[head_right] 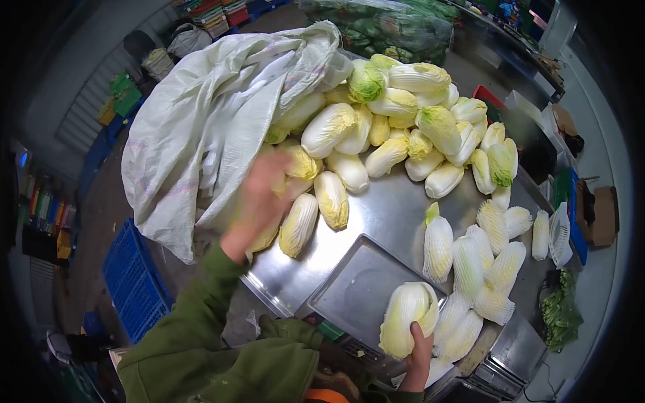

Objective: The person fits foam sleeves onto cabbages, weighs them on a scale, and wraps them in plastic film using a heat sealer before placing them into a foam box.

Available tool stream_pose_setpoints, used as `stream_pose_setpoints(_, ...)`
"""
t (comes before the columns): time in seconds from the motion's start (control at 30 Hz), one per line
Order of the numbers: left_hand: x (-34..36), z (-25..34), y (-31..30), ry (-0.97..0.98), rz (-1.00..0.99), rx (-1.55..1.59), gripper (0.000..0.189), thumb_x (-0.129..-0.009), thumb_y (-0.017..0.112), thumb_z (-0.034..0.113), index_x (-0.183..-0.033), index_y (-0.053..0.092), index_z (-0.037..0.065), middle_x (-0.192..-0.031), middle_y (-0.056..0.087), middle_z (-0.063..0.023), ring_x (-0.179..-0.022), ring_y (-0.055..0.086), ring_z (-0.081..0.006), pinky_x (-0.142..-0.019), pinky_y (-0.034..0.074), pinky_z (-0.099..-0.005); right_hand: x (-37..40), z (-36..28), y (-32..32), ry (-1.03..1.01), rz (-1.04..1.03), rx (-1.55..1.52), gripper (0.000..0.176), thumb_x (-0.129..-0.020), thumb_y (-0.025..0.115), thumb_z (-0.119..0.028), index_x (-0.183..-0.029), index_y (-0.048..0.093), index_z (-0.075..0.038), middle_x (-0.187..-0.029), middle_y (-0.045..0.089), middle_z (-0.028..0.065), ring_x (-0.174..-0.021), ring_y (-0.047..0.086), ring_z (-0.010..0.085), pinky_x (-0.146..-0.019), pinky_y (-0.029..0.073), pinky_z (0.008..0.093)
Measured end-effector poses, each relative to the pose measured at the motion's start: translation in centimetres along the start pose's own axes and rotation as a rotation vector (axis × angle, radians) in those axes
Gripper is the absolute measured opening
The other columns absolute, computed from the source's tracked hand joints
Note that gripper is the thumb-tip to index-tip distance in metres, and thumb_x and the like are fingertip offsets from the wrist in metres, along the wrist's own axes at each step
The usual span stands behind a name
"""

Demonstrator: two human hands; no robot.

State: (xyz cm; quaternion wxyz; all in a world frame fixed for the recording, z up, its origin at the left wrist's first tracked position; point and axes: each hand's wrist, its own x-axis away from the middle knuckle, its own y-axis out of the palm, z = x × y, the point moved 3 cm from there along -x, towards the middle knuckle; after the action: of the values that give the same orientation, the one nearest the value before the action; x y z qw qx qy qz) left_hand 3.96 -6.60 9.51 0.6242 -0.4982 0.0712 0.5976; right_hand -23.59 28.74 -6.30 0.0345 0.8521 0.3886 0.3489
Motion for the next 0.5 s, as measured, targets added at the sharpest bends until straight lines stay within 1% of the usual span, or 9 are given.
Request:
stream_pose_setpoints(0.07,-2.8,-6.6,-4.0,0.002,0.171,-0.456,0.031,-0.071,0.075,0.01,-0.098,0.06,0.005,-0.097,0.061,-0.0135,-0.09,0.058,-0.0333,-0.082,0.045,-0.0426,0.8,-0.7,0.3,-0.086,0.115,0.2,0.078,-0.075,0.075,-0.016,-0.139,0.036,0.004,-0.13,0.053,0.0189,-0.114,0.057,0.033,-0.098,0.047,0.0427)
stream_pose_setpoints(0.13,-4.1,-11.7,-6.9,-0.149,0.159,-0.832,0.032,-0.07,0.074,0.013,-0.098,0.061,0.005,-0.095,0.061,-0.0133,-0.085,0.057,-0.034,-0.08,0.045,-0.0436,1.4,-1.4,0.4,-0.272,0.288,1.128,0.092,-0.066,0.084,-0.024,-0.138,0.036,0.005,-0.133,0.048,0.0223,-0.118,0.052,0.0358,-0.1,0.042,0.045)
stream_pose_setpoints(0.17,-3.9,-14.1,-7.8,-0.245,0.129,-0.965,0.028,-0.069,0.072,0.013,-0.094,0.063,0.004,-0.094,0.062,-0.0132,-0.084,0.057,-0.0344,-0.078,0.046,-0.0445,1.3,-1.0,-0.1,-0.413,0.308,1.14,0.101,-0.059,0.088,-0.028,-0.138,0.036,0.004,-0.135,0.043,0.0251,-0.124,0.044,0.0388,-0.106,0.035,0.047)
stream_pose_setpoints(0.23,-3.8,-17.3,-8.9,-0.238,0.021,-0.975,0.018,-0.069,0.067,0.014,-0.084,0.066,0.003,-0.087,0.063,-0.0143,-0.084,0.058,-0.035,-0.075,0.047,-0.0463,2.5,-2.7,1.7,-0.528,0.367,1.192,0.1,-0.059,0.088,-0.028,-0.138,0.037,0.004,-0.136,0.041,0.0253,-0.126,0.042,0.0395,-0.107,0.033,0.0471)
stream_pose_setpoints(0.33,-3.8,-19.7,-9.4,-0.069,0.07,-0.951,0.011,-0.07,0.062,0.012,-0.071,0.067,0.003,-0.078,0.063,-0.0164,-0.08,0.06,-0.0359,-0.073,0.048,-0.0463,3.5,-5.0,3.7,-0.83,0.487,1.333,0.095,-0.06,0.087,-0.027,-0.137,0.039,0.003,-0.138,0.04,0.0244,-0.128,0.038,0.0415,-0.109,0.03,0.0475)
stream_pose_setpoints(0.37,-3.9,-20.2,-9.3,-0.093,0.087,-0.913,0.011,-0.07,0.062,0.013,-0.069,0.068,0.003,-0.079,0.064,-0.0163,-0.079,0.061,-0.0362,-0.073,0.049,-0.0462,3.8,-6.1,5.0,-0.833,0.427,1.295,0.086,-0.064,0.084,-0.028,-0.134,0.044,0.003,-0.138,0.041,0.0238,-0.129,0.037,0.0413,-0.109,0.03,0.0471)
stream_pose_setpoints(0.4,-3.7,-23.0,-9.5,-0.121,-0.084,-0.899,0.013,-0.07,0.064,0.015,-0.073,0.068,0.003,-0.08,0.065,-0.0176,-0.079,0.062,-0.0364,-0.072,0.049,-0.047,4.2,-6.4,6.4,-0.783,0.455,1.251,0.076,-0.068,0.081,-0.03,-0.132,0.049,-0.004,-0.137,0.043,0.023,-0.128,0.038,0.0413,-0.108,0.031,0.0482)
stream_pose_setpoints(0.47,-3.2,-26.9,-9.4,0.009,-0.136,-1.122,0.023,-0.078,0.069,0.027,-0.079,0.069,0.004,-0.079,0.066,-0.0174,-0.076,0.064,-0.0341,-0.068,0.051,-0.0458,4.1,-7.3,8.0,-0.693,0.419,1.17,0.064,-0.071,0.078,-0.03,-0.129,0.055,-0.014,-0.139,0.04,0.0228,-0.13,0.035,0.0422,-0.109,0.029,0.0516)
stream_pose_setpoints(0.5,-3.4,-32.7,-9.6,-0.015,-0.27,-1.188,0.037,-0.08,0.07,0.046,-0.078,0.068,0.009,-0.074,0.066,-0.0108,-0.067,0.064,-0.0253,-0.06,0.051,-0.0386,4.0,-6.8,8.2,-0.784,0.404,1.165,0.062,-0.074,0.076,-0.03,-0.129,0.056,-0.012,-0.141,0.037,0.0233,-0.132,0.033,0.0422,-0.109,0.028,0.0516)
